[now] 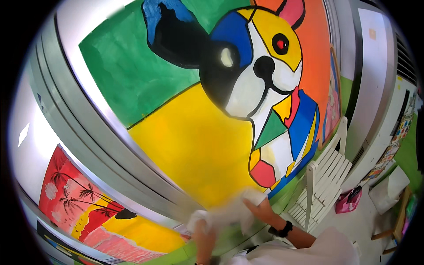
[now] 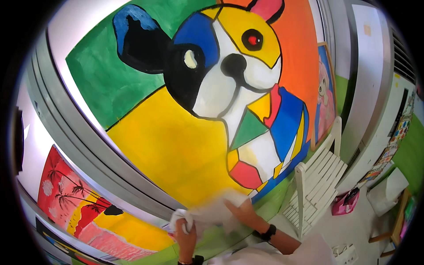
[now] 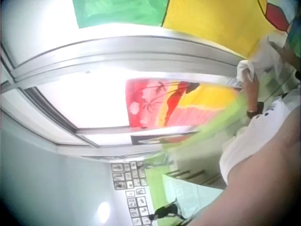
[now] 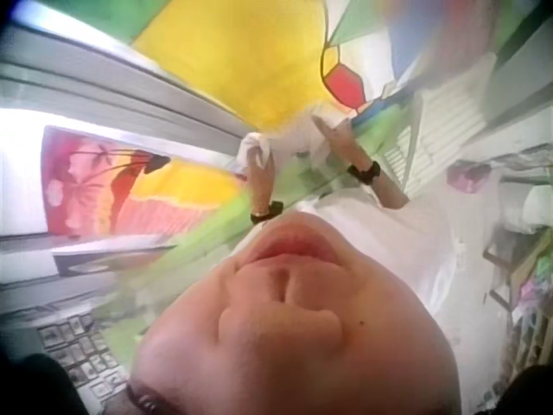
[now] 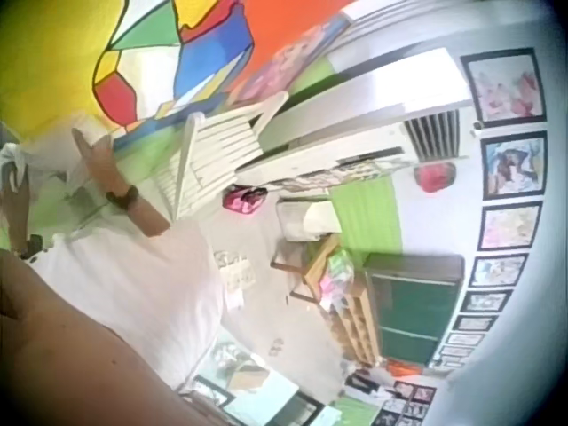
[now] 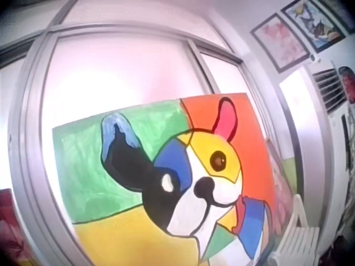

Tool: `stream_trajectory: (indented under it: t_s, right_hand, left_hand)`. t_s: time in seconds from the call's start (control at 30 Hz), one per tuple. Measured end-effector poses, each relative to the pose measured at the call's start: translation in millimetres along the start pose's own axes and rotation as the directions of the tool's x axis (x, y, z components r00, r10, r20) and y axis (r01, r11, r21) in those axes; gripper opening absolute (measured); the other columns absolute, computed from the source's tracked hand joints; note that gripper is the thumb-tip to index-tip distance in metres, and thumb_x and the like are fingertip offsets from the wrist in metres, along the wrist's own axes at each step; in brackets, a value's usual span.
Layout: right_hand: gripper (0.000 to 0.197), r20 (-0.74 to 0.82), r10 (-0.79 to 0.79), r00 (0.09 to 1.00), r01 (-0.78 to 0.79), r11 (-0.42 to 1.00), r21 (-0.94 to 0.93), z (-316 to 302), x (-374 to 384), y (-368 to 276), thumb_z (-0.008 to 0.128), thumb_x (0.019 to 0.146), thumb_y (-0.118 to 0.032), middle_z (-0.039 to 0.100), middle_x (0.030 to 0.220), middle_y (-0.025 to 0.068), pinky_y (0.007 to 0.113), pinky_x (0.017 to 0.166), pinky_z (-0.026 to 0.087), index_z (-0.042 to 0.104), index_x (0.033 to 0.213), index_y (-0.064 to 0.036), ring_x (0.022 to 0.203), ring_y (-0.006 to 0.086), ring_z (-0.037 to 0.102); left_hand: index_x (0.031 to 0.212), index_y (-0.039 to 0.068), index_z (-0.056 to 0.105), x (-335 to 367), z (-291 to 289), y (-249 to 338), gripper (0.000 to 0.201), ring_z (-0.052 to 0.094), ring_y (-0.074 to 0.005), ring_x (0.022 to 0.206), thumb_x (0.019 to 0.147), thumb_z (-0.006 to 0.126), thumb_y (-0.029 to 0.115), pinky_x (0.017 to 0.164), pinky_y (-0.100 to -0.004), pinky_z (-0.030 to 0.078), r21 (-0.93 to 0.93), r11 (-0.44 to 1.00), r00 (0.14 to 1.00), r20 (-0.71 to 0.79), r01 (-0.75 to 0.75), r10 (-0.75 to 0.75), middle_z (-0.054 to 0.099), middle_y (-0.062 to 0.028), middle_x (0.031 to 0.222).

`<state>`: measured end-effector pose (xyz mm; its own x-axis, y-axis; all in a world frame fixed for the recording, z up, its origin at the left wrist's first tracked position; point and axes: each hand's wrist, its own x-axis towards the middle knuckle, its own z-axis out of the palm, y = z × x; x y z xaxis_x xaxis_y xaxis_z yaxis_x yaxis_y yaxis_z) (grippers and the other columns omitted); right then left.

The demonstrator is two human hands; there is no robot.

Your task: The person wipes a chalkboard, the frame of large wall posters, a tabletop, and a green wall with a white cloth.

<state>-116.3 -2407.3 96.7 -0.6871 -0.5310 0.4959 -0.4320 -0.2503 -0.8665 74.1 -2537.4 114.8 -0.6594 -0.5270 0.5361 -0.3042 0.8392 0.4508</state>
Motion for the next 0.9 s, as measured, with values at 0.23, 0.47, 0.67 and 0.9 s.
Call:
stream_trajectory:
  t_s: [0.23,0.47,0.67,0.9]
  right_hand:
    - [0.026,0.028,-0.573,0.819,0.551,0.772,-0.318,-35,132,-144,0.053,0.084,-0.012,0.055,0.104,0.0183,0.039,0.086,0.039,0.054,0.107,-0.0003,0.096,0.0343,0.052]
    - [0.031,-0.035,-0.538,0.842,0.477,0.773,-0.419,-32,148,-145,0.048,0.087,-0.015,0.053,0.109,0.0198,0.040,0.088,0.038,0.049,0.114,0.0002,0.102,0.0385,0.048]
    - [0.028,-0.180,-0.464,0.867,0.317,0.794,-0.519,-35,84,-64,0.053,0.084,-0.012,0.056,0.103,0.0213,0.042,0.085,0.041,0.053,0.108,0.0018,0.095,0.0397,0.052]
    - [0.029,-0.169,-0.272,0.947,0.118,0.788,-0.604,-27,-14,24,0.050,0.085,-0.013,0.056,0.104,0.0217,0.042,0.086,0.041,0.052,0.109,0.0028,0.096,0.0401,0.052]
  left_hand:
    - [0.102,0.001,0.054,107,-45,66,0.037,0.056,-0.0323,0.090,0.070,0.072,0.008,0.080,-0.0361,0.043,0.074,0.994,0.908,-0.406,-0.082,0.105,0.059,-0.0157,0.096]
    - [0.130,-0.001,0.036,124,-45,102,0.054,0.046,-0.0367,0.112,0.084,0.056,0.017,0.096,-0.0386,0.033,-0.162,0.970,0.936,-0.329,-0.184,0.122,0.046,-0.0207,0.125]
    - [0.132,-0.002,0.033,66,-2,50,0.052,0.042,-0.0421,0.116,0.087,0.050,0.020,0.096,-0.0427,0.032,-0.183,0.973,0.990,-0.002,-0.139,0.141,0.043,-0.0254,0.126]
    - [0.131,0.000,0.034,-4,32,14,0.051,0.043,-0.0468,0.110,0.085,0.051,0.010,0.090,-0.0468,0.037,-0.145,0.983,0.900,0.403,-0.115,0.164,0.045,-0.0281,0.122]
